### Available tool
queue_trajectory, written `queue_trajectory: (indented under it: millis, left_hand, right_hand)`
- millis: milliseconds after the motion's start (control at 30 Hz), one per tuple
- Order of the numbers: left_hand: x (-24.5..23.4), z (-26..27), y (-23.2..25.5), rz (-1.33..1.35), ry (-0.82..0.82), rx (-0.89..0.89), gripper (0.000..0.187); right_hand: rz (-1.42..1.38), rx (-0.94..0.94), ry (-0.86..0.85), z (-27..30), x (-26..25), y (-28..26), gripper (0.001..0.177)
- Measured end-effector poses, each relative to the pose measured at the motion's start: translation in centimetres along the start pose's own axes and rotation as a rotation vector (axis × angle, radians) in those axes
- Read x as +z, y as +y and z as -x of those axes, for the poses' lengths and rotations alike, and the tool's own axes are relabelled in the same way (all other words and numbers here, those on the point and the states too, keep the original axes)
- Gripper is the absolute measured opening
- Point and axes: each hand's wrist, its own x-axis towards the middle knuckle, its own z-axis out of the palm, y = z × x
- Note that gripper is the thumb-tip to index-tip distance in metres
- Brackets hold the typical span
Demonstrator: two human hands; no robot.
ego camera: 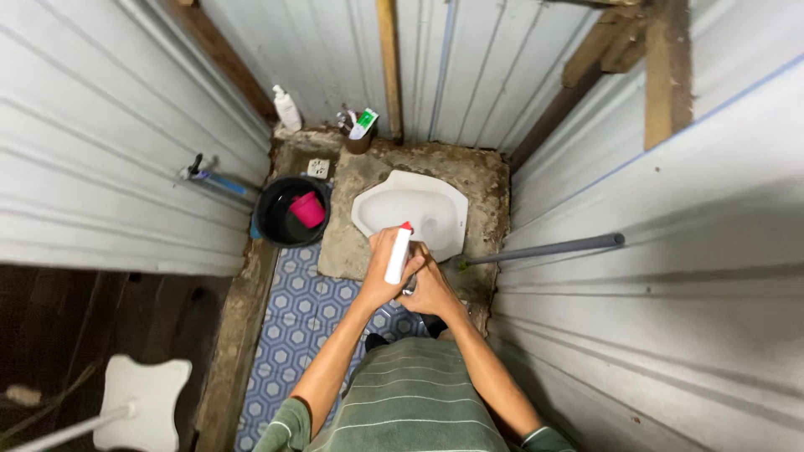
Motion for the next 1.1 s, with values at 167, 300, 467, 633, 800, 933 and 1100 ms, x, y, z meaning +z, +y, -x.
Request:
queue_trajectory:
  millis: [167, 300, 467, 633, 800, 933, 1100]
  left_hand:
    - [-1.3, -0.8, 2.5, 0.079, -0.026, 0.014, 0.087]
    - [-6.8, -0.3, 5.4, 0.080, -0.122, -0.004, 0.110]
    - [-17.0, 6.2, 12.0, -0.337, 0.456, 0.115, 0.083]
    - [-21.6, 9.8, 14.6, -0.557, 0.674, 0.077, 0.078]
    - [-21.6, 8.6, 12.6, -0.569, 0.595, -0.002, 0.073]
    - [-21.3, 7.9, 11.6, -0.547, 0.557, -0.013, 0.069]
    - [-21.3, 8.2, 12.5, -0.506, 0.564, 0.019, 0.065]
  right_hand:
    - [0.063, -0.035, 0.175, -0.7, 1.8, 1.7, 0.066]
    - [-0.044, -0.080, 0.219, -0.5, 2.1, 4.3, 0.044]
    - [0.000, 0.097, 0.179, 0.1, 1.2, 7.3, 0.044]
    - [0.084, 0.077, 0.295, 1.1, -1.7, 6.2, 0.053]
    - [0.099, 0.086, 0.398, 1.5, -2.9, 5.8, 0.055]
    - [0.121, 0.104, 0.441, 2.0, -2.9, 6.0, 0.055]
    - [0.099, 0.119, 0.489, 2.7, -3.1, 6.4, 0.056]
